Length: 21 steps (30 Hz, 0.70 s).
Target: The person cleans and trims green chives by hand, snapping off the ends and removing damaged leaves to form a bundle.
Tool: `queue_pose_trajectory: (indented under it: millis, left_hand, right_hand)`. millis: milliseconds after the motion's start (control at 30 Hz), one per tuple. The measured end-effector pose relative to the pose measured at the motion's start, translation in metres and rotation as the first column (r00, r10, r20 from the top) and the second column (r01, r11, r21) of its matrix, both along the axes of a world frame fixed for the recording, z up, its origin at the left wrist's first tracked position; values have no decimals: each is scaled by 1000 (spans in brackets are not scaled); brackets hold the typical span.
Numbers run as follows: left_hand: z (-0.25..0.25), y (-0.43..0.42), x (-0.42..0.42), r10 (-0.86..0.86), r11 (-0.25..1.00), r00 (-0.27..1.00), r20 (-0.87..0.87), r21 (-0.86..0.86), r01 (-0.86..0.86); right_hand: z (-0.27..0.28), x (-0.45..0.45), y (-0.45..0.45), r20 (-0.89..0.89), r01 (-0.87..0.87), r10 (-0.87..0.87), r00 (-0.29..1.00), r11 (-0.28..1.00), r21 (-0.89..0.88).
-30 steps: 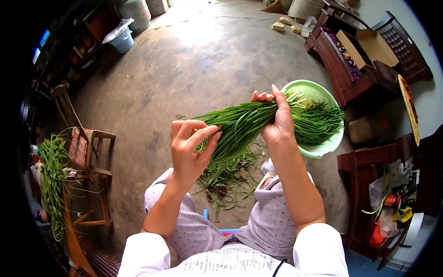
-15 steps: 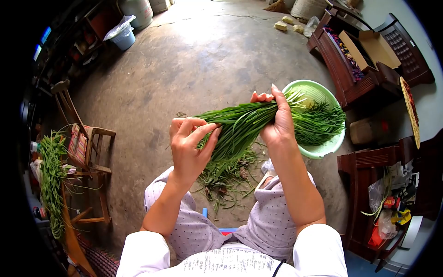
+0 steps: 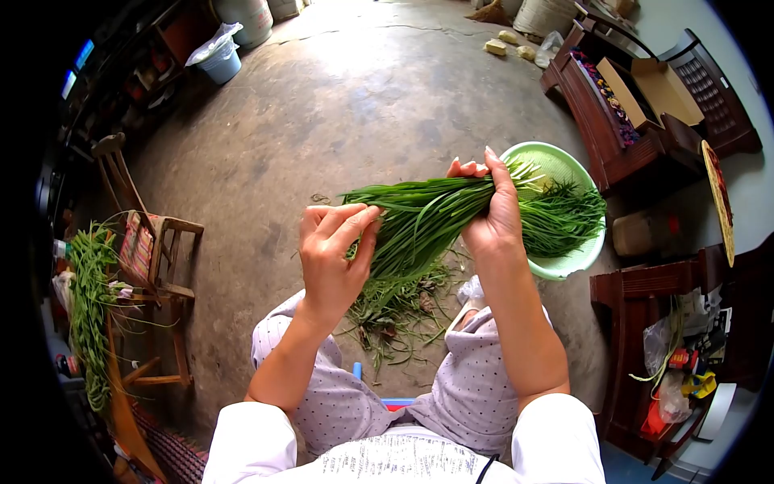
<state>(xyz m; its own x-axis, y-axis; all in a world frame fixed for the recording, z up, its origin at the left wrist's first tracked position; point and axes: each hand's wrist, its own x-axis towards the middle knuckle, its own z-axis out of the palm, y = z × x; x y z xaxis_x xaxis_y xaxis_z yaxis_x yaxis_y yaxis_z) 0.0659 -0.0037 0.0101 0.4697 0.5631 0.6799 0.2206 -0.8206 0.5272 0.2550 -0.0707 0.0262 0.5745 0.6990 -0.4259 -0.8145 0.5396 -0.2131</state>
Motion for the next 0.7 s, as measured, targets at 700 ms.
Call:
queue_pose_trajectory:
  millis: [700]
  left_hand:
    - [1,2,-1,18,1000,999,45,-21,-17]
  right_hand:
    - [-1,-9,5,25,-35,36,999,998,-44]
